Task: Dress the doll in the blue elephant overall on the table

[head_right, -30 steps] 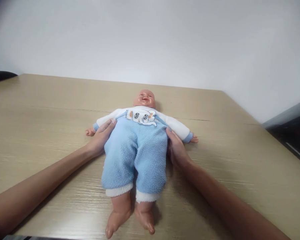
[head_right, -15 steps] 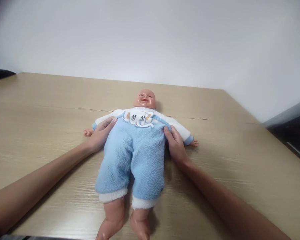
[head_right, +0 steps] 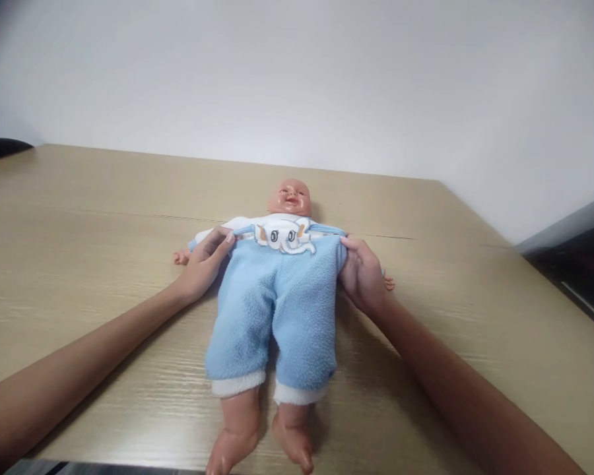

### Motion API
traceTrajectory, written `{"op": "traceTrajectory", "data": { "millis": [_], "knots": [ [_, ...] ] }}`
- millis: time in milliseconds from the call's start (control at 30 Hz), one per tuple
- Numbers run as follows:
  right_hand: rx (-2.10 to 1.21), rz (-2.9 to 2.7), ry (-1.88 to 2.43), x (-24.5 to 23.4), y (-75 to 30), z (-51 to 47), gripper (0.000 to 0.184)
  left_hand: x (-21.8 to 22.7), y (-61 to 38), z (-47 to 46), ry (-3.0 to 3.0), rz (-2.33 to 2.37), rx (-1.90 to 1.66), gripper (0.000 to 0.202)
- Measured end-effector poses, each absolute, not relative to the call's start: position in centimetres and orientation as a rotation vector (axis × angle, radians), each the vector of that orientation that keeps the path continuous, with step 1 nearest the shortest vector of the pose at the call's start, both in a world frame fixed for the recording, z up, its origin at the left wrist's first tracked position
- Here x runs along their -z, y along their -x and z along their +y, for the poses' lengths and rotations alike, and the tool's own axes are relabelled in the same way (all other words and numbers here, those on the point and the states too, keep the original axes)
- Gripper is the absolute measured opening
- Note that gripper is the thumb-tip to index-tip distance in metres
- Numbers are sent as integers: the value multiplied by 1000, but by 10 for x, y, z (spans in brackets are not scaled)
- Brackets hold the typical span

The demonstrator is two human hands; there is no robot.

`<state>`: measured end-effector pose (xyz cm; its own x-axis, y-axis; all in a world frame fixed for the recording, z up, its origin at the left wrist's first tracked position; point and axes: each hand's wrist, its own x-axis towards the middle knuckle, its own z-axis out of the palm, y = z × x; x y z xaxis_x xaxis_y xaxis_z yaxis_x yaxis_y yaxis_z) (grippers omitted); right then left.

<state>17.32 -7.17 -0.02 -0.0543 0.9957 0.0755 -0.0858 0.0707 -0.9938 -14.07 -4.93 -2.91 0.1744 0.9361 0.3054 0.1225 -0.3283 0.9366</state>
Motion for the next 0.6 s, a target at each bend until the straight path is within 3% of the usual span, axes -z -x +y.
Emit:
{"op": "traceTrajectory", "data": {
  "millis": [100,267,467,600],
  "knots": [
    [-1298,-1188,1026,-6,-178,-64,22,33,143,-48,-1663,1018,-1292,36],
    [-1229,-1291,1089,-18,-180,-44,27,39,143,-49,-1716,1088,-1318,35],
    [-614,-1433,982,-56,-151,2,15,39,141,-51,-1999,1191,-1429,24],
    [-448,-1783,909,-76,-105,17,8,36,141,-53,-2159,1181,-1498,16]
  ]
}}
